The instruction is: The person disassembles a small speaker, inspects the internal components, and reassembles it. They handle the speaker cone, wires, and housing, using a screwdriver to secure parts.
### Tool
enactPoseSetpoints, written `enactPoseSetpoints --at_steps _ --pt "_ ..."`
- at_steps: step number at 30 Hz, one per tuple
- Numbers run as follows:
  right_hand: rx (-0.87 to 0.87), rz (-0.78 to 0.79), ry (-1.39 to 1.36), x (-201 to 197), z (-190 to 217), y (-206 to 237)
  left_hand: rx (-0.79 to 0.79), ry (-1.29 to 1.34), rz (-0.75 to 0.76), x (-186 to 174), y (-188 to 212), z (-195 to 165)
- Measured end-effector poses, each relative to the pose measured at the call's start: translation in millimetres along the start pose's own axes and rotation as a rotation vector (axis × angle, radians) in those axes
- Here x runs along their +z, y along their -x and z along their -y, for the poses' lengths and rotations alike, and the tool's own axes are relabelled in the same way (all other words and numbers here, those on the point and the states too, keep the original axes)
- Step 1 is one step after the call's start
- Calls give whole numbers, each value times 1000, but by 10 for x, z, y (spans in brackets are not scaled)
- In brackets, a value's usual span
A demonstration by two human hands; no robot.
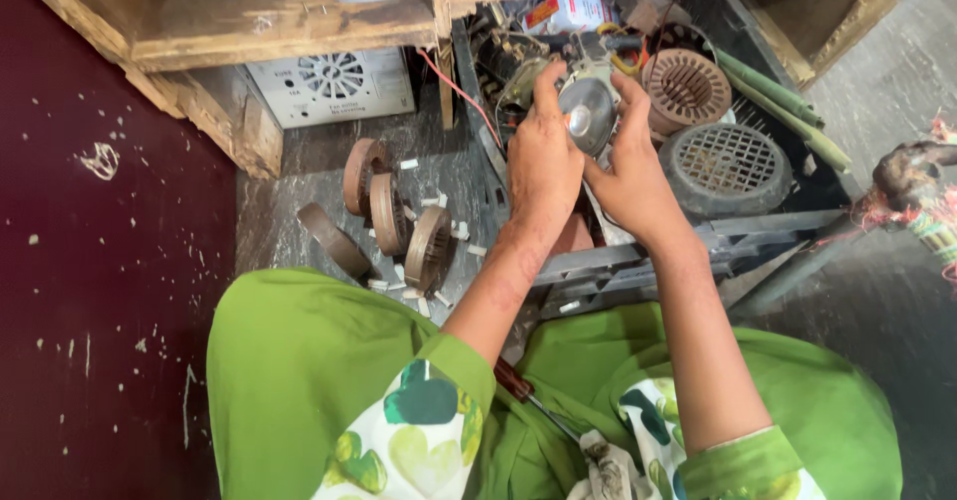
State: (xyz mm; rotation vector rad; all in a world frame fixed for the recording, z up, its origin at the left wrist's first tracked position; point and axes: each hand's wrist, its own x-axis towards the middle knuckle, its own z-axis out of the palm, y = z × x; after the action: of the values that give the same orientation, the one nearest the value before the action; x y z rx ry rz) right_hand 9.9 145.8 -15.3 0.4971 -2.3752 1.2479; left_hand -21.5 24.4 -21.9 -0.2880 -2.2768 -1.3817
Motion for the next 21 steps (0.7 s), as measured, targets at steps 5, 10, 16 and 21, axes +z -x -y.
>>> enactPoseSetpoints --at_steps 5,10,16,21 --pt "154 3 181 -29 39 39 27 120 -60 -37 -8 -4" --pt "66 -59 -71 -86 181 -3 -29 142 -54 -78 -35 -52" --pt "112 -134 2 -82 191 -56 -3 151 -90 -92 -93 -78" --pt "147 -149 -329 -118 147 -77 -12 143 -108 -94 -125 -95"
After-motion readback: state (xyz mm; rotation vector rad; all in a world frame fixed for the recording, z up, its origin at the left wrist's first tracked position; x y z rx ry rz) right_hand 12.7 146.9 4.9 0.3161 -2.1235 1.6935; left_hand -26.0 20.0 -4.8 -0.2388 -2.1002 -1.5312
